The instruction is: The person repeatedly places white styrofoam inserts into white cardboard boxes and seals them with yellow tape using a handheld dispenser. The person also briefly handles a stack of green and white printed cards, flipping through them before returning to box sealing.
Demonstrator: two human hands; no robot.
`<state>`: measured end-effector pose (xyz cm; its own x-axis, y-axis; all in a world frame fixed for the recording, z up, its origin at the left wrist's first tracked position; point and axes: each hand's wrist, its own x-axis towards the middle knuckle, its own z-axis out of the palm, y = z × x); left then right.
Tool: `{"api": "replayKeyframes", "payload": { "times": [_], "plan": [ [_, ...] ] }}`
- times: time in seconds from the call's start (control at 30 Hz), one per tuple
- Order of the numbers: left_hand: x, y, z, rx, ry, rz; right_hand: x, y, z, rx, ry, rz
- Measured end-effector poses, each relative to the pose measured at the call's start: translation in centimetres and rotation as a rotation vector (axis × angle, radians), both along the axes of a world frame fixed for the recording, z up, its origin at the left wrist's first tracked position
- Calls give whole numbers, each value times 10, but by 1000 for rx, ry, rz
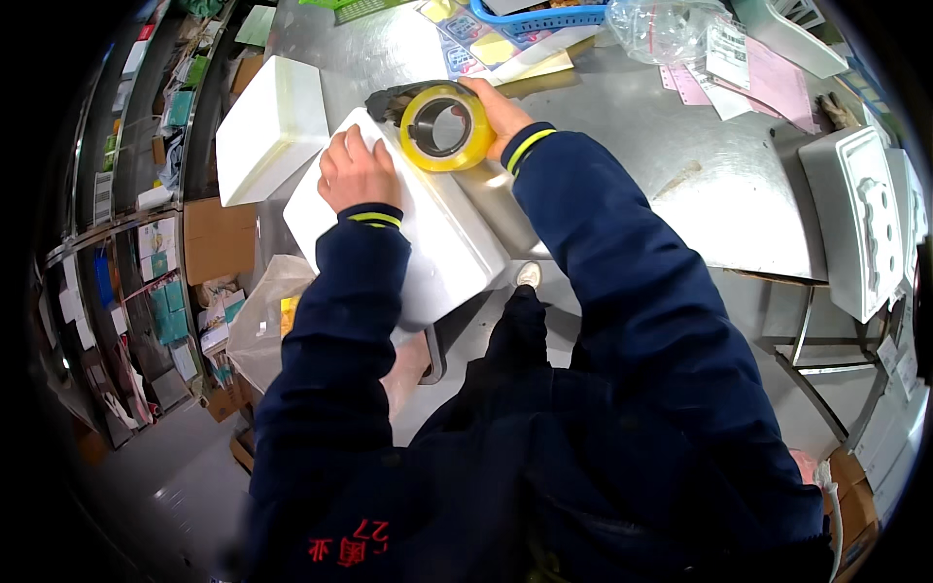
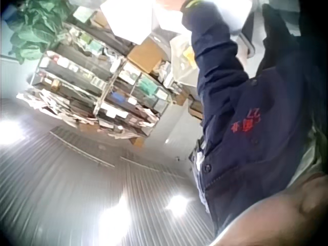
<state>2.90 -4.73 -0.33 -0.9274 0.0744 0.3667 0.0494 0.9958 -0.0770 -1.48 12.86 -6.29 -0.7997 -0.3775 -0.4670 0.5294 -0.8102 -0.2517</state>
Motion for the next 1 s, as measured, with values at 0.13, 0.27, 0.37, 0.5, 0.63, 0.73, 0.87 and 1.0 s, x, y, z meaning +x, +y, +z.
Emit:
{"api": "replayKeyframes", "payload": {
  "times": [0.13,0.27,0.37,0.5,0.63,0.73,0.87,1.0],
  "plan": [
    [66,17,-28,155,-28,11,-1,-1,-6,-62,-15,61],
    [68,38,-22,71,-112,99,2,0,-5,-70,-53,-8],
    [70,38,-20,90,-130,40,2,-4,-13,-145,-59,-24],
    [64,42,-10,29,-106,-77,29,19,-17,-176,-42,-93],
    [68,33,-17,43,-66,-125,157,52,-22,-130,-124,-255],
    [66,35,-16,34,-6,-241,260,65,-36,-66,14,-210],
    [66,31,-13,10,-13,-313,313,60,-8,-66,50,-251],
    [63,41,-10,135,11,-406,334,45,-10,-94,-58,-295]
  ]
}}
